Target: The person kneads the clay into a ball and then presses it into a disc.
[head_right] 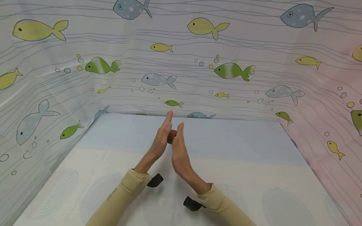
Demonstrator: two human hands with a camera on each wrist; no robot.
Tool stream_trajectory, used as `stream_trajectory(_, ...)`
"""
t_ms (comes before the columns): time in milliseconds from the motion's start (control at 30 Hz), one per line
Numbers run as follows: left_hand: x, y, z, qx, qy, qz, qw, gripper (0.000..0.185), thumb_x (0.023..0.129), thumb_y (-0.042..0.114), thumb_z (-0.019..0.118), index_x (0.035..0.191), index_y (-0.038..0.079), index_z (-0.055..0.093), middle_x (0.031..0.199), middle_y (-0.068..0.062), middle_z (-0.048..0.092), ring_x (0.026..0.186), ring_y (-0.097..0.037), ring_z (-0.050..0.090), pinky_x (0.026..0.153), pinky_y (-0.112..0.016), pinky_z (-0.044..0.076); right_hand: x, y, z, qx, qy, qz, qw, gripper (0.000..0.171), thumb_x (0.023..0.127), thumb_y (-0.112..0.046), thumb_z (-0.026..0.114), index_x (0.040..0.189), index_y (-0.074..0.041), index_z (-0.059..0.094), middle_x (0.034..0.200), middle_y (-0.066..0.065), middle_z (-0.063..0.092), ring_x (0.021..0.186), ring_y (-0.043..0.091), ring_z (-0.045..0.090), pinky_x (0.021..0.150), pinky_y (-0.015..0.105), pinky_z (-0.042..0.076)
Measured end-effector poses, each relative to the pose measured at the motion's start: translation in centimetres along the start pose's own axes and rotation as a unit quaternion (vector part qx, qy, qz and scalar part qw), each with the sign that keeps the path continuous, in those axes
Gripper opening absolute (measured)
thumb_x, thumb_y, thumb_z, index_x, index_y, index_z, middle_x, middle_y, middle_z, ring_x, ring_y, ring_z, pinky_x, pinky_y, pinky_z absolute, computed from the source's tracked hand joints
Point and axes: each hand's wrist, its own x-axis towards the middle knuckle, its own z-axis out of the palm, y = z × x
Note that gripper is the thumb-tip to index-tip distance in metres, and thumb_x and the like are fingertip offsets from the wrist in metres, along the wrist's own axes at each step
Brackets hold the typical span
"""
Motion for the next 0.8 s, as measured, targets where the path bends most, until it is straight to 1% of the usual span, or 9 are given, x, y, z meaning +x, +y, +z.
stream_trajectory(67,0.1,-0.4,-0.2,-0.008,0.000,-0.005,1.0000,0.065,0.106,0.038,0.024,0.159,0.006,0.006,0.166,-0.003,-0.003,0.151,-0.010,-0.005,0.122,-0.043,0.003,-0.3,-0.1,0.3,0.007,-0.007,0.005,1.000,0.057,0.111,-0.032,0.013,0.158,-0.012,-0.011,0.165,0.002,-0.005,0.151,0.019,0.000,0.120,0.054,0.003)
stream_trajectory(167,0.2,-1.0,-0.5,-0.018,0.000,-0.018,0.9997,0.065,0.106,0.039,0.024,0.159,0.008,0.005,0.166,-0.002,-0.003,0.151,-0.010,-0.005,0.123,-0.042,0.002,-0.7,-0.3,0.8,0.014,-0.016,0.010,1.000,0.057,0.110,-0.032,0.012,0.157,-0.011,-0.012,0.165,-0.002,-0.012,0.151,0.018,-0.006,0.120,0.054,0.002)
stream_trajectory(300,0.2,-1.6,-0.8,-0.027,0.001,-0.036,0.9990,0.066,0.105,0.039,0.024,0.159,0.006,0.005,0.166,-0.003,-0.001,0.151,-0.012,-0.004,0.123,-0.042,0.003,-1.2,-0.6,1.3,0.013,-0.025,0.016,0.999,0.057,0.110,-0.033,0.012,0.157,-0.011,-0.012,0.164,-0.001,-0.014,0.151,0.018,-0.010,0.121,0.053,0.000)
stream_trajectory(400,0.0,-2.2,-0.9,-0.034,-0.003,-0.047,0.9983,0.068,0.105,0.042,0.023,0.159,0.005,0.005,0.166,-0.002,-0.001,0.151,-0.012,-0.003,0.123,-0.041,0.002,-1.4,-0.9,1.6,0.006,-0.026,0.016,1.000,0.057,0.110,-0.032,0.012,0.157,-0.011,-0.011,0.165,0.000,-0.013,0.152,0.019,-0.011,0.121,0.053,0.000)
stream_trajectory(500,-0.2,-2.7,-0.8,-0.044,-0.009,-0.051,0.9976,0.069,0.105,0.044,0.022,0.159,0.004,0.004,0.166,-0.003,-0.001,0.151,-0.012,-0.003,0.123,-0.042,0.003,-1.3,-1.0,1.7,-0.001,-0.019,0.009,1.000,0.056,0.111,-0.031,0.012,0.158,-0.010,-0.010,0.165,0.001,-0.012,0.152,0.020,-0.010,0.121,0.052,0.000)
stream_trajectory(633,-0.6,-3.0,-0.4,-0.054,-0.019,-0.051,0.9970,0.067,0.105,0.041,0.021,0.158,0.003,0.005,0.166,-0.004,-0.002,0.152,-0.013,-0.003,0.122,-0.043,0.002,-1.0,-1.0,1.6,-0.012,-0.004,0.000,1.000,0.056,0.111,-0.029,0.014,0.158,-0.008,-0.009,0.165,0.001,-0.012,0.152,0.019,-0.009,0.121,0.052,0.000)
stream_trajectory(800,-0.9,-2.7,0.0,-0.061,-0.023,-0.046,0.9968,0.066,0.106,0.039,0.023,0.158,0.002,0.007,0.166,-0.006,0.000,0.152,-0.015,-0.003,0.122,-0.044,0.002,-0.5,-1.0,1.3,-0.022,0.006,-0.004,1.000,0.057,0.111,-0.030,0.015,0.158,-0.010,-0.008,0.165,0.001,-0.011,0.152,0.018,-0.009,0.121,0.051,0.000)
